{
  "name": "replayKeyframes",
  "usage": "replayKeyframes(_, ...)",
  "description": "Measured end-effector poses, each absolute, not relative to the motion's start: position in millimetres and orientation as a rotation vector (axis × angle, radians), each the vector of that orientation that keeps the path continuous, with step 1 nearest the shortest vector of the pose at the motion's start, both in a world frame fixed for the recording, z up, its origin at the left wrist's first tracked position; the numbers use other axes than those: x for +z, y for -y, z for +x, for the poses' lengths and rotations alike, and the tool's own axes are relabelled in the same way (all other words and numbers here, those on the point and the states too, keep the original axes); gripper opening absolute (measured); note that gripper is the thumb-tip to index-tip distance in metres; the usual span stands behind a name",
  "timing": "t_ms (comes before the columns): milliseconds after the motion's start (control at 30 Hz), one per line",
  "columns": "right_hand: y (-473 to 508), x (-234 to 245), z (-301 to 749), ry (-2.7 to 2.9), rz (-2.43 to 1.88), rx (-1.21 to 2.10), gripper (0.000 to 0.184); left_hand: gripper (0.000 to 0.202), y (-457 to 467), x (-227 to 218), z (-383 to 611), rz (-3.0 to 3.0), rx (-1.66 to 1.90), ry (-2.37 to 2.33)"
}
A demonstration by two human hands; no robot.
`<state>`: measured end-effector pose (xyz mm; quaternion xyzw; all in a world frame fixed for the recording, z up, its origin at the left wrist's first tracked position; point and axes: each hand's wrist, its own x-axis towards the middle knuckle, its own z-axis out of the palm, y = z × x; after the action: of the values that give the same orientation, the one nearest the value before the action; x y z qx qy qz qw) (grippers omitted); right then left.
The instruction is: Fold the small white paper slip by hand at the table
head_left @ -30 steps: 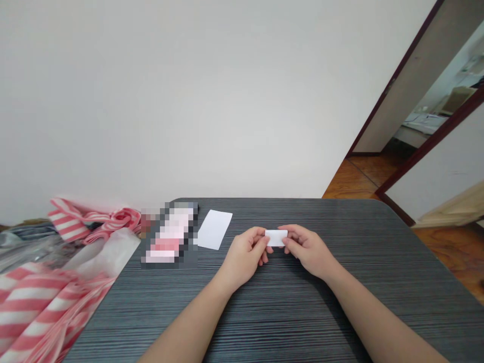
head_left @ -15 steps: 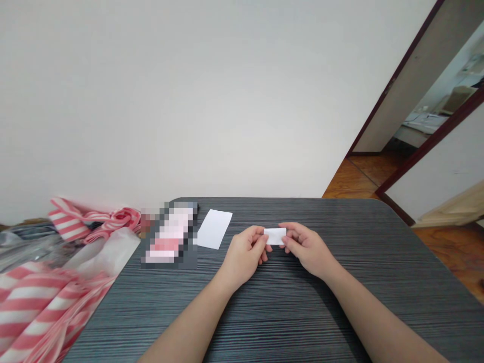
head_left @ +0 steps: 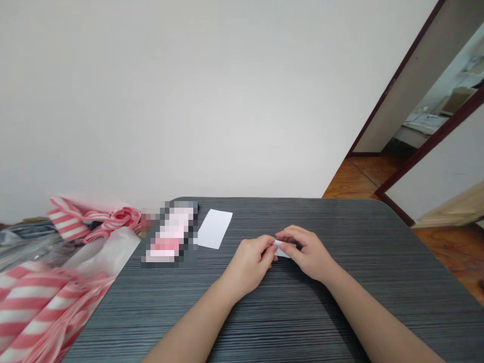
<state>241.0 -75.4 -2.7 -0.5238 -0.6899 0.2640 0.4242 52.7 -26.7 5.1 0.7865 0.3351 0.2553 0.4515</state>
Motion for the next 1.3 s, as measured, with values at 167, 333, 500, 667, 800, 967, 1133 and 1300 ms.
replayKeyframes(167,75.8,3.6,237.8,1.808,-1.276,0.575,0.011,0.022,28.8,8.2,53.3,2.046,0.618,-0.800)
replayKeyframes(333,75.8,3.4,236.2,1.797,-1.263,0.557,0.012,0.022,27.5,7.6,53.1,2.094,0.622,-0.809)
replayKeyframes(500,75.7,2.2,236.1,1.777,-1.266,0.568,0.012,0.023,27.4,5.5,53.5,2.086,0.639,-0.807)
replayKeyframes(667,75.3,0.1,236.5,1.779,-1.252,0.569,0.012,0.025,29.0,6.4,53.1,2.116,0.612,-0.825)
replayKeyframes(800,74.6,-2.6,236.4,1.774,-1.253,0.569,0.012,0.026,29.3,6.6,52.9,2.141,0.578,-0.825)
replayKeyframes(967,75.2,-0.1,235.8,1.785,-1.243,0.553,0.010,0.025,27.9,5.5,53.2,2.157,0.577,-0.852)
replayKeyframes(1133,76.6,3.2,235.7,1.811,-1.255,0.534,0.009,0.025,28.9,5.9,52.7,2.172,0.567,-0.827)
replayKeyframes(1300,76.0,1.7,236.6,1.791,-1.240,0.538,0.010,0.025,29.3,6.7,53.1,2.141,0.571,-0.828)
